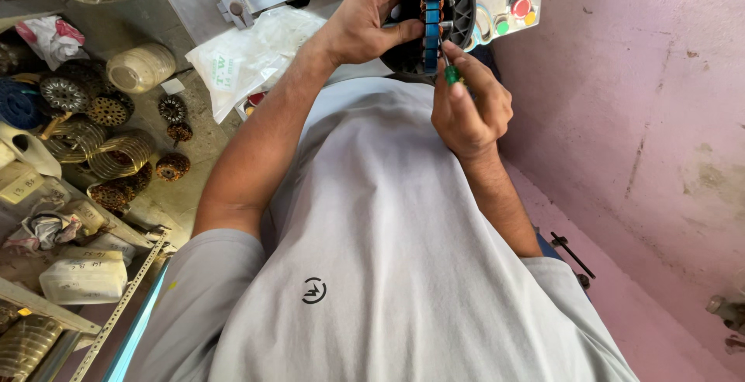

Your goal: The person inserts small white insulating pieces into the slots of a motor stator and uses a green-handled screwdriver to press them into place. The person repeats this process for multiple slots around the stator.

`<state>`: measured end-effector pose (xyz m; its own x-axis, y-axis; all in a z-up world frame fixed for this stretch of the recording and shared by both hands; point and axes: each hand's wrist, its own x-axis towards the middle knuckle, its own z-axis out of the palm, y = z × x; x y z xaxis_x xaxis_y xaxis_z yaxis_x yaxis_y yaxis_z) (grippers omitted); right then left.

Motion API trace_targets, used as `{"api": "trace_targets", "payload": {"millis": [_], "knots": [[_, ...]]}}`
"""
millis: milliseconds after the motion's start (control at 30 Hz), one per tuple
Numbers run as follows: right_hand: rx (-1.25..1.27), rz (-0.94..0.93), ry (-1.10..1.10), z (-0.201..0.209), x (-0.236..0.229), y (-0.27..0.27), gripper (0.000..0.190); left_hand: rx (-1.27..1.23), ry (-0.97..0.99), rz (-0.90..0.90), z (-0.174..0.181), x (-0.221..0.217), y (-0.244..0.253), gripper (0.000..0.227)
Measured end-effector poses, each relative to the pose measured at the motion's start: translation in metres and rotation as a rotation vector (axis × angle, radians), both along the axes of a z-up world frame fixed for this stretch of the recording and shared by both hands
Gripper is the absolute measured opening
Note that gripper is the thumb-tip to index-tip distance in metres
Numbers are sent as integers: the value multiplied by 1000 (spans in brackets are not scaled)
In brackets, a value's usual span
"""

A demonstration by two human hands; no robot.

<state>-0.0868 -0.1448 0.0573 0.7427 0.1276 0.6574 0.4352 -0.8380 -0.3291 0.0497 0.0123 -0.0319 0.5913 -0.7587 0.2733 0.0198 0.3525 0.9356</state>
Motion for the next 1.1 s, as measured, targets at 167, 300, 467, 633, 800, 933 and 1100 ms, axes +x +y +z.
{"api": "trace_targets", "payload": {"millis": [167,300,467,633,800,933,1100], "knots": [[25,14,9,-6,2,-3,63,58,-106,60,3,2,0,39],[481,-126,113,-16,-5,1,56,56,-118,74,2,2,1,37],[572,-177,128,-27,-8,-5,53,45,-94,79,3,3,0,36],[265,7,-69,-27,4,-3,54,34,-39,80,4,-1,-1,34],[471,-57,414,13,13,-15,43,157,28,58,9,-1,1,35],[290,-32,599,34,25,-22,41,101,34,43,15,2,0,37],[576,2,401,39,24,-16,49,13,-41,88,12,3,1,42]]}}
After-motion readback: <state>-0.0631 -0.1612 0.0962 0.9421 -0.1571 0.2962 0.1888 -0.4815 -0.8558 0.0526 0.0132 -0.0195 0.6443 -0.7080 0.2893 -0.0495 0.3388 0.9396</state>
